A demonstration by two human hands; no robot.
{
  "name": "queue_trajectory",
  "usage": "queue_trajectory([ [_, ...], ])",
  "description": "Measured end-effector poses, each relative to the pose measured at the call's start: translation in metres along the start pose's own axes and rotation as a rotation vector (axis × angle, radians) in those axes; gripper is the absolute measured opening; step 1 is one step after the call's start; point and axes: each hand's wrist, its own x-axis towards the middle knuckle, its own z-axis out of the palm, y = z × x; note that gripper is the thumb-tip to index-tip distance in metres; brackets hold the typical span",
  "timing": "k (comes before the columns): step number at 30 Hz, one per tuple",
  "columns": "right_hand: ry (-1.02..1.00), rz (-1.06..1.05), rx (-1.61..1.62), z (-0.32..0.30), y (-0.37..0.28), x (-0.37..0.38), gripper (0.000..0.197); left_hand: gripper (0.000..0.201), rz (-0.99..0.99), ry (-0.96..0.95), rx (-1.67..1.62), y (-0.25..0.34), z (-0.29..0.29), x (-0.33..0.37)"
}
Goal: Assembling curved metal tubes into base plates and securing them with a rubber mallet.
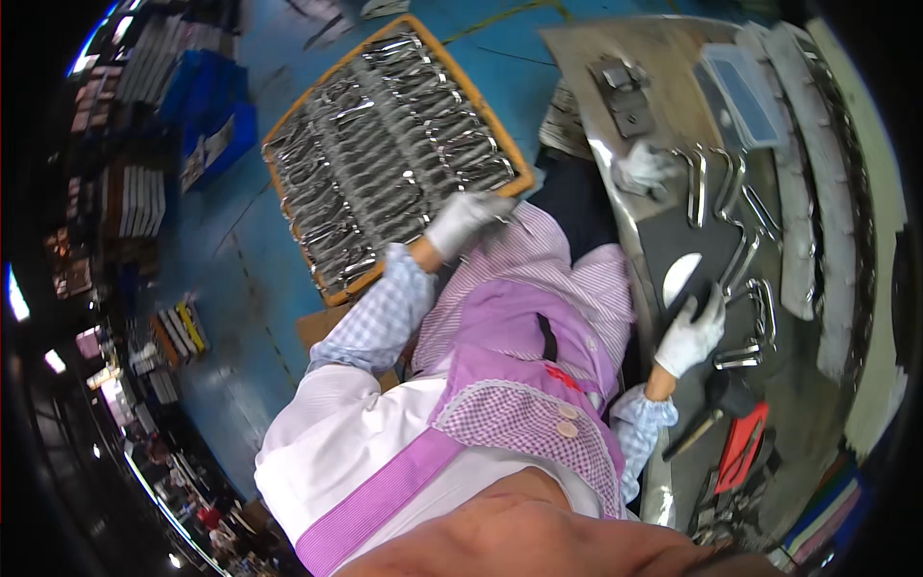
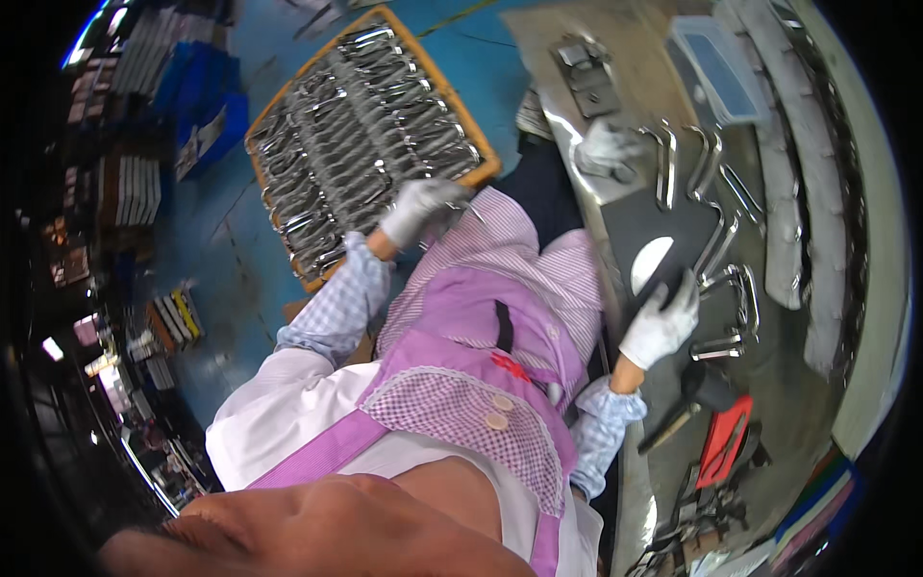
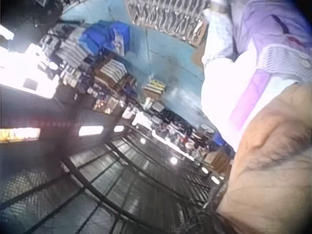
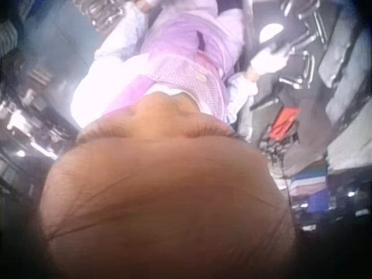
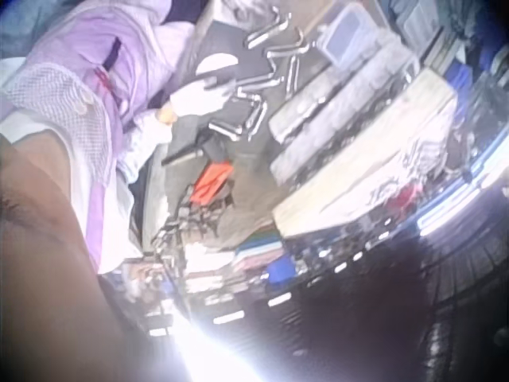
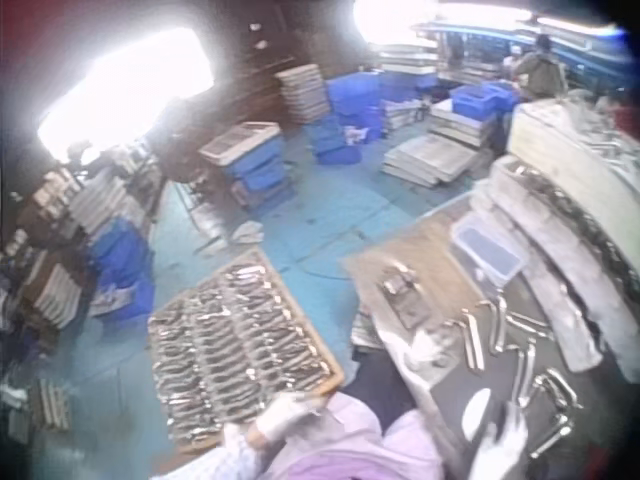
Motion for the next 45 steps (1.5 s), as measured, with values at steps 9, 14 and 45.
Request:
queue_trajectory([
  [9,0.107,-0.066,-0.157,0.036,-0.016,-0.008,0.041,0.036,0.229,0.727,0.650,-0.131,-0.246,0.063],
  [14,0.059,-0.069,0.232,-0.007,0.007,-0.012,0.038,0.031,0.291,0.858,0.995,-0.172,-0.228,0.049],
  [45,-0.029,0.137,0.344,-0.119,0.017,-0.060,0.039,0.039,-0.269,-0.884,-0.206,0.002,0.304,0.015],
])
